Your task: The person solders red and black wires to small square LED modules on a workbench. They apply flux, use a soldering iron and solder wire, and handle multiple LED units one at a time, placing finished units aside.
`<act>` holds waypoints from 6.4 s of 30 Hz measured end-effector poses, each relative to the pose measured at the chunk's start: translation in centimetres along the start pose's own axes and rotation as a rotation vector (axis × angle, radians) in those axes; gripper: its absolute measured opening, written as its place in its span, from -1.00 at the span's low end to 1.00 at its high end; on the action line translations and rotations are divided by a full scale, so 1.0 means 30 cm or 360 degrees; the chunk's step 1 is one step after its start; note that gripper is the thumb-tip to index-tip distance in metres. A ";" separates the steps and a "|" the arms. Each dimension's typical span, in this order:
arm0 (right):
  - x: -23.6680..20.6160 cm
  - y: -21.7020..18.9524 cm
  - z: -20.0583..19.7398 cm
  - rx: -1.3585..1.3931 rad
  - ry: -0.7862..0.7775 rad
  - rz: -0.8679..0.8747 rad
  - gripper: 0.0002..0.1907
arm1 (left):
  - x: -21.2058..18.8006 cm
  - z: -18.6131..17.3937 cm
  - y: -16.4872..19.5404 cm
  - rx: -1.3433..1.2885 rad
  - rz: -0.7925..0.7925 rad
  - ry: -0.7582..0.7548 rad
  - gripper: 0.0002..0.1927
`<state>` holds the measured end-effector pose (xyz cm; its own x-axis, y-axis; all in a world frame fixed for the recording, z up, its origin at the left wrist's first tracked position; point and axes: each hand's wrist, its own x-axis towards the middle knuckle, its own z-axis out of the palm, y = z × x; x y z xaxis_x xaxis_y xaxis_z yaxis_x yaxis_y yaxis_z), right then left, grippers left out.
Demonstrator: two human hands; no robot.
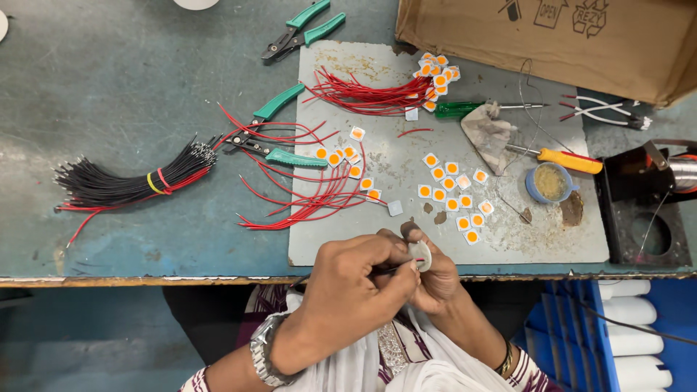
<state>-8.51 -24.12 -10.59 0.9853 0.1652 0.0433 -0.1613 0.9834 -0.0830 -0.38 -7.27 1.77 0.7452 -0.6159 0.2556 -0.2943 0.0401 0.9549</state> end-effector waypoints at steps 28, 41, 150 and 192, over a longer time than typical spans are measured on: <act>0.001 -0.020 -0.012 -0.0424 0.0146 -0.0166 -0.76 | -0.005 -0.008 -0.001 0.0385 0.0169 0.0091 -0.91; 0.003 -0.028 -0.015 -0.0666 0.0479 -0.0255 -0.76 | 0.022 0.001 -0.024 0.0162 -0.0417 0.0039 -0.83; 0.067 -0.026 0.051 -0.4030 0.0809 -0.0714 -0.68 | 0.045 0.031 -0.390 0.0955 0.0098 0.0133 -0.87; -0.143 -0.485 -0.013 -0.3958 0.1750 -0.1443 0.10 | 0.020 0.023 -0.447 0.1232 0.0349 0.0006 -0.85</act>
<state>-10.38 -39.18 -9.95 0.6020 -0.6093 0.5161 -0.4237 -0.7916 -0.4403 3.61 -8.73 -10.97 0.6240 -0.6547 0.4266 -0.7643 -0.3980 0.5073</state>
